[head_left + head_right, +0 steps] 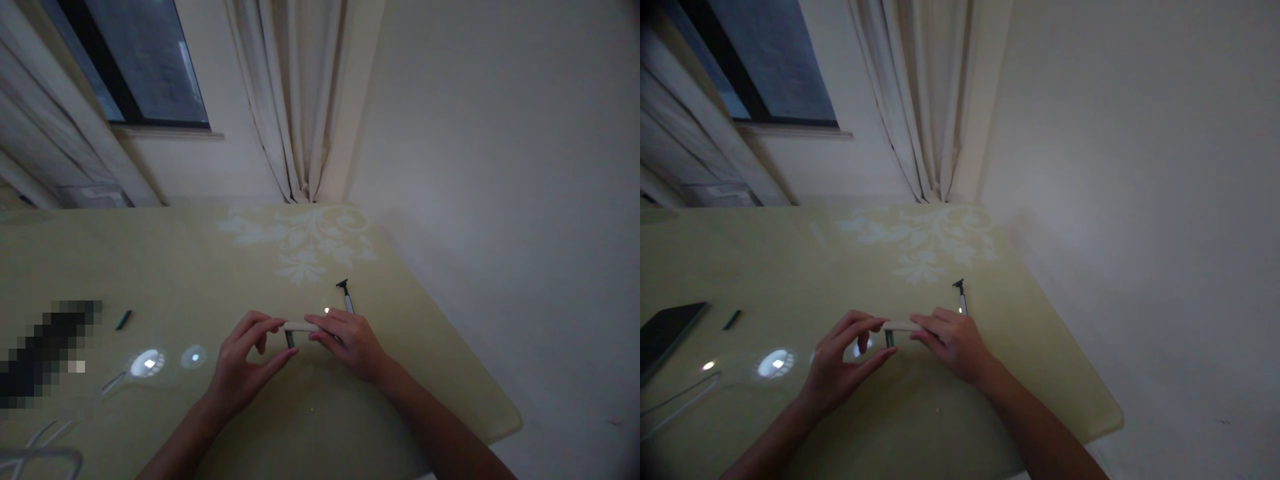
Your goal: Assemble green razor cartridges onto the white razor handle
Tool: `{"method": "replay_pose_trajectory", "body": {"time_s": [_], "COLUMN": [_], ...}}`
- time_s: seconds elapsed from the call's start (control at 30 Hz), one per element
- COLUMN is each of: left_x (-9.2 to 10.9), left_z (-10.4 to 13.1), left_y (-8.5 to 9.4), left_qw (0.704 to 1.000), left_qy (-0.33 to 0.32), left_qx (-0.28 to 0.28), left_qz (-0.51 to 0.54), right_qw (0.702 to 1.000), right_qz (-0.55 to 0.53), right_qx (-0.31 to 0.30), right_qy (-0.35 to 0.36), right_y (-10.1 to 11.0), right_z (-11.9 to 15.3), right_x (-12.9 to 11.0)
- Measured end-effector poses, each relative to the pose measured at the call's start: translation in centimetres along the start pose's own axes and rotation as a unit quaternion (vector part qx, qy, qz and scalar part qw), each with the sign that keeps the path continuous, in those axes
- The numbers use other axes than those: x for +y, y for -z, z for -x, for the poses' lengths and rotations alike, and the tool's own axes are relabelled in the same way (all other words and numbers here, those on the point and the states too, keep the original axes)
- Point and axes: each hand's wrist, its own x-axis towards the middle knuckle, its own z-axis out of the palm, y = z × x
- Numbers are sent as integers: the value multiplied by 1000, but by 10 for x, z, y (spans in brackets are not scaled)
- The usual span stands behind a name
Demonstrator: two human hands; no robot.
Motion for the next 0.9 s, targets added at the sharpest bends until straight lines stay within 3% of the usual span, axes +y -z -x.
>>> {"method": "replay_pose_trajectory", "body": {"time_s": [0.17,0.37,0.53,0.73,0.9], "left_x": [-1,-1,-1,0,0], "left_z": [0,1,-1,0,0], "left_y": [-2,-1,-2,0,-1], "left_qw": [1000,1000,1000,1000,1000], "left_qy": [0,-10,-13,-8,-8], "left_qx": [-16,-10,-10,-4,-6], "left_qz": [-1,-2,-1,-9,-7], "right_qw": [999,1000,999,1000,999], "right_qz": [3,-20,-27,-21,-13], "right_qx": [-23,8,-17,-10,-19], "right_qy": [41,-12,29,7,38], "right_y": [-3,2,-1,1,0], "right_z": [0,-2,-1,-1,-1], "right_x": [-2,1,0,3,2]}}
